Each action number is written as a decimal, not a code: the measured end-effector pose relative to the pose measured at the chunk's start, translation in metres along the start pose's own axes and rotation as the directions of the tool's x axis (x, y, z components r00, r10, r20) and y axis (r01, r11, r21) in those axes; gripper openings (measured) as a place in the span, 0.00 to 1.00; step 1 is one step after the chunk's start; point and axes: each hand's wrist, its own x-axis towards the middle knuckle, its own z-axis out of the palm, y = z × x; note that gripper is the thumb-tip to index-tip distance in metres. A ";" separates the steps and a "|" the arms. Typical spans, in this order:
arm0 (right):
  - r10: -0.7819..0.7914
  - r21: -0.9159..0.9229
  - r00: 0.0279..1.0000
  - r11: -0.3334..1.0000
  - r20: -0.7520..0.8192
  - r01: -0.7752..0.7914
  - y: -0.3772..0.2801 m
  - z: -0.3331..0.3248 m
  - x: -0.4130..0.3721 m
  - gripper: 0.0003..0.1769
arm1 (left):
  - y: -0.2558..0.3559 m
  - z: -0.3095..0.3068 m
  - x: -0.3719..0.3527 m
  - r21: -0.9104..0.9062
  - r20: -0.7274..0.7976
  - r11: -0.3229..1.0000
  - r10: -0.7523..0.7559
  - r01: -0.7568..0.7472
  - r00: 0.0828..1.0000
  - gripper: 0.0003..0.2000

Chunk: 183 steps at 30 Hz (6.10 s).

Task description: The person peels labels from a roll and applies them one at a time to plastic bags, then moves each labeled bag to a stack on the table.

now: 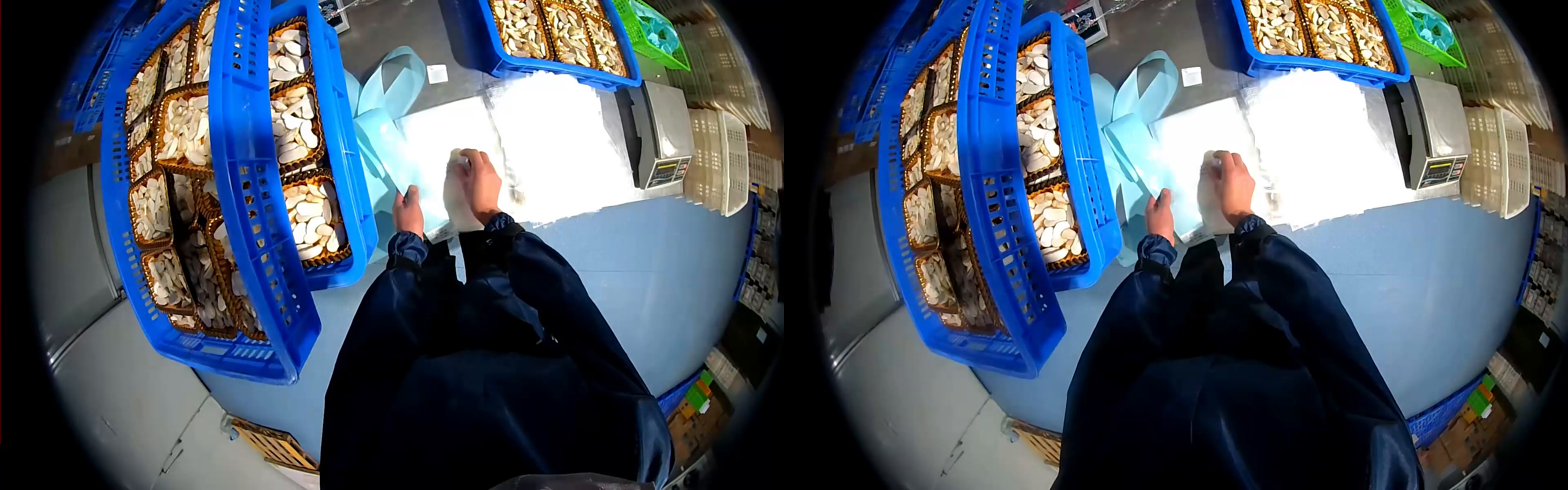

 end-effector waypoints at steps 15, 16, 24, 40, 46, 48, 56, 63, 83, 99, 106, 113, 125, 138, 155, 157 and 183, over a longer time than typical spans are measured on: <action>-0.052 0.231 0.987 0.969 -0.151 0.086 0.017 -0.027 0.031 0.25 | -0.019 -0.005 0.011 0.000 0.024 0.998 -0.064 0.064 0.998 0.22; -0.095 0.022 0.977 0.995 -0.189 0.101 0.012 -0.031 0.027 0.26 | -0.018 -0.007 0.015 -0.043 0.096 0.990 -0.133 0.138 0.986 0.23; 0.268 -0.128 0.962 0.954 -0.052 -0.273 0.027 -0.041 0.036 0.15 | -0.019 -0.001 0.013 -0.166 0.054 0.980 -0.097 0.105 0.994 0.25; 0.168 -0.150 0.985 0.974 -0.027 -0.170 0.027 -0.040 0.030 0.09 | -0.036 -0.013 0.025 -0.042 0.011 0.999 -0.034 0.034 0.999 0.22; -0.059 -0.269 0.991 0.963 -0.117 0.026 0.010 -0.068 0.018 0.07 | -0.033 -0.021 0.027 -0.195 -0.004 0.980 -0.036 0.035 0.999 0.21; -0.139 -0.215 0.971 0.972 -0.195 0.096 0.026 -0.093 0.023 0.09 | -0.022 -0.026 0.024 -0.160 -0.033 0.986 0.041 -0.046 0.999 0.22; -0.342 -0.203 0.837 0.938 -0.426 0.280 0.057 -0.126 0.042 0.20 | 0.001 -0.024 0.016 -0.054 -0.014 0.990 0.131 -0.132 0.991 0.18; -0.131 0.128 0.983 0.981 -0.129 0.147 -0.003 -0.062 -0.026 0.20 | 0.014 -0.030 0.007 -0.039 0.035 0.994 0.103 -0.102 0.994 0.22; -0.620 -0.192 0.538 0.536 0.570 0.822 0.051 -0.088 0.027 0.19 | -0.012 -0.025 0.018 -0.140 0.064 0.978 -0.146 0.154 0.987 0.22; -0.332 -0.408 0.943 0.859 0.018 0.310 0.057 -0.126 0.018 0.18 | -0.012 -0.032 0.019 -0.149 -0.056 0.987 -0.063 0.054 0.996 0.24; -0.307 0.790 0.742 0.387 0.596 -0.475 -0.023 -0.028 -0.052 0.23 | 0.032 -0.028 -0.002 -0.198 -0.095 0.977 -0.096 0.076 0.991 0.23; -0.154 0.749 0.870 0.592 0.468 -0.299 -0.033 -0.012 -0.063 0.16 | 0.058 -0.039 -0.021 -0.199 0.215 0.953 -0.184 0.227 0.959 0.32; -0.269 0.502 0.915 0.860 0.300 0.088 -0.037 -0.018 -0.066 0.07 | -0.022 -0.044 0.018 -0.142 0.006 0.989 -0.049 0.050 0.999 0.11; 0.178 0.411 0.964 0.878 0.196 -0.246 0.013 -0.015 0.006 0.07 | -0.009 -0.014 0.006 -0.311 0.086 0.950 0.071 -0.041 0.994 0.12; 0.005 0.005 0.998 1.000 0.056 -0.005 0.000 -0.002 0.002 0.11 | -0.018 -0.006 0.014 -0.127 -0.026 0.990 -0.068 0.064 0.997 0.16; -0.085 -0.077 0.996 0.993 0.009 0.085 -0.006 -0.002 -0.005 0.17 | -0.013 -0.005 0.012 -0.112 -0.020 0.990 -0.092 0.089 0.996 0.15; 0.017 -0.389 0.998 0.921 0.061 0.008 0.009 -0.054 0.021 0.11 | -0.033 -0.004 0.028 -0.235 0.020 0.967 -0.096 0.098 0.995 0.16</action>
